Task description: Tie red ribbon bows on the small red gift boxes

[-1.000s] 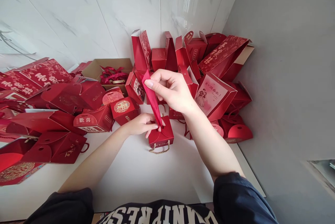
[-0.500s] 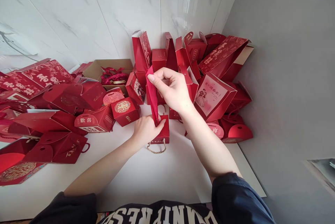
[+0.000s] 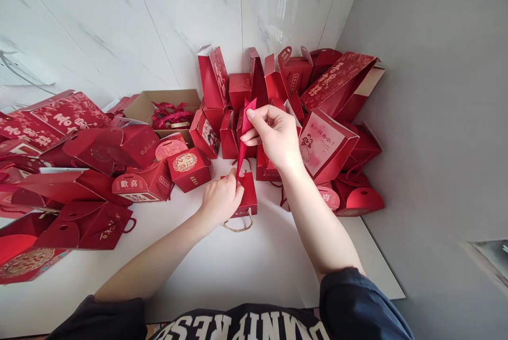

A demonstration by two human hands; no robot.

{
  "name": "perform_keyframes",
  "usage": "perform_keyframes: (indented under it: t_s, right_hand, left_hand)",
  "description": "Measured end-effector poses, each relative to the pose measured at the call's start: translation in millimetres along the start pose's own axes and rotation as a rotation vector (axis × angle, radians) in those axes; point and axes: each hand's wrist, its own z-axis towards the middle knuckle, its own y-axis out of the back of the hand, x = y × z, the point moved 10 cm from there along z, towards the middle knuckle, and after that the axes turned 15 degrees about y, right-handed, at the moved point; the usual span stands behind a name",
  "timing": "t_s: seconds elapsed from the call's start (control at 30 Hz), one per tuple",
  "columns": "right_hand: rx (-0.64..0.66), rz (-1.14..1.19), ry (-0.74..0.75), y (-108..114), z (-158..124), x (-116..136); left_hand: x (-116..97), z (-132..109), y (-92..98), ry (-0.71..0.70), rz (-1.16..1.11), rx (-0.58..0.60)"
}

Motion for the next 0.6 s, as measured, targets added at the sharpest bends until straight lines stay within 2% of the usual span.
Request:
perform_keyframes:
  t_s: [0.23, 0.47, 0.6]
  right_hand:
    - [-0.038, -0.057, 0.032, 1.3, -9.7, 9.2]
    - [-0.087, -0.381, 0.184, 14.0, -31.6, 26.4]
    - [-0.102, -0.417, 0.213, 19.9, -39.8, 29.5]
  left_hand:
    - [-2.9, -2.8, 0.0, -0.039, 0.013, -0.005]
    - [-2.4, -4.5, 5.2, -0.081, -0.036, -0.094]
    - [-2.9, -4.9, 4.9, -0.113, -0.044, -0.108]
